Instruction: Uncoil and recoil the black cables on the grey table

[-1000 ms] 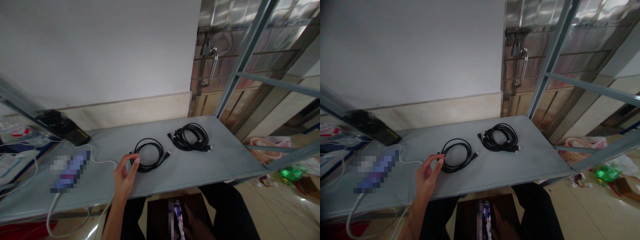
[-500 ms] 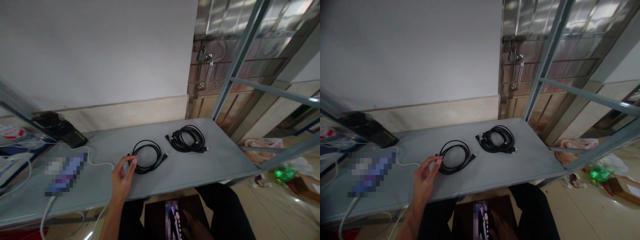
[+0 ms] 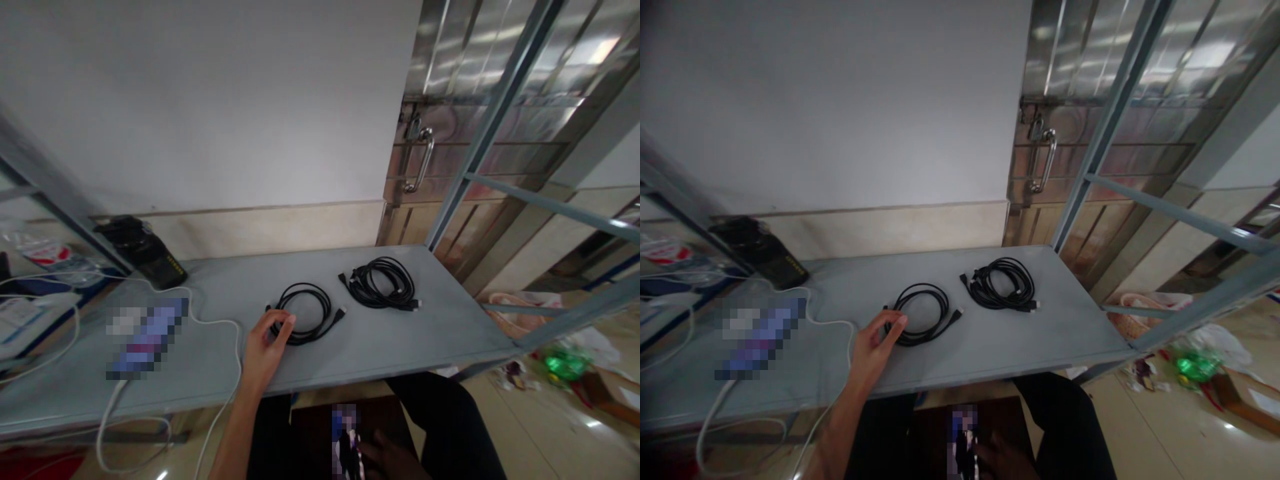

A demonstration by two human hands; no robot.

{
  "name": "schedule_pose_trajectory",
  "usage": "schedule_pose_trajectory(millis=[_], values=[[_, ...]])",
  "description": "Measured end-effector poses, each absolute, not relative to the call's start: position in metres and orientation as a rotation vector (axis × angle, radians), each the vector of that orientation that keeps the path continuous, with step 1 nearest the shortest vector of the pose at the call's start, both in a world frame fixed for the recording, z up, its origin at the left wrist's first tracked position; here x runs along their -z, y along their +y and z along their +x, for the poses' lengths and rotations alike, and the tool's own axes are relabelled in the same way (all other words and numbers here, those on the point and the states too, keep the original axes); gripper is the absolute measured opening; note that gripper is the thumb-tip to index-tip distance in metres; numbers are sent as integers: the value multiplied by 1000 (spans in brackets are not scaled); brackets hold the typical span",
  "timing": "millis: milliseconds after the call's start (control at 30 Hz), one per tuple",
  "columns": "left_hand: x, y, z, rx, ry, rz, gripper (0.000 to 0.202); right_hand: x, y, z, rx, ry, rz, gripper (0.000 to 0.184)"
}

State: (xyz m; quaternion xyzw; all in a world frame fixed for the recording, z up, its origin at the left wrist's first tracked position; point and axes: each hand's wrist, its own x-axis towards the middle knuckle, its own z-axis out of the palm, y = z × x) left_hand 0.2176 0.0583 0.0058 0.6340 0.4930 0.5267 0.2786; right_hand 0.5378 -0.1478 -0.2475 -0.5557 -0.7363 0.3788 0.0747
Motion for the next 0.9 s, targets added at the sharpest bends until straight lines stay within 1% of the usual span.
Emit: schedule_pose_trajectory(millis=[133, 200, 267, 333, 433, 567, 633, 700, 733, 767, 833, 900], values=[[-4, 58, 218, -1410, 1329, 1696, 30, 229, -144, 543, -1235, -2055, -1800, 77], [-3, 57, 218, -1409, 1337, 1693, 29, 212, -140, 548, -1234, -1990, -1823, 78], [-3, 57, 218, -1411, 1348, 1691, 28, 191, -133, 555, -1198, -1937, -1840, 74], [-4, 56, 218, -1422, 1352, 1674, 28, 163, -124, 562, -1137, -1862, -1830, 66], [-5, 55, 218, -1426, 1345, 1625, 27, 109, -110, 574, -1064, -1788, -1720, 50], [-5, 54, 217, -1422, 1356, 1592, 25, 33, -87, 594, -904, -1760, -1600, 38], [-5, 54, 217, -1403, 1369, 1601, 24, 6, -70, 604, -744, -1743, -1582, 33], [-5, 54, 216, -1390, 1373, 1624, 24, -7, -47, 611, -480, -1750, -1546, 28], [-6, 54, 216, -1388, 1373, 1638, 24, -9, -34, 614, -335, -1764, -1528, 29], [-7, 54, 216, -1385, 1375, 1649, 24, -8, -21, 615, -205, -1793, -1515, 33], [-9, 53, 217, -1367, 1387, 1666, 24, -2, 5, 617, -7, -1885, -1509, 53], [-10, 53, 218, -1349, 1400, 1674, 25, 8, 26, 615, 85, -2013, -1521, 68]])
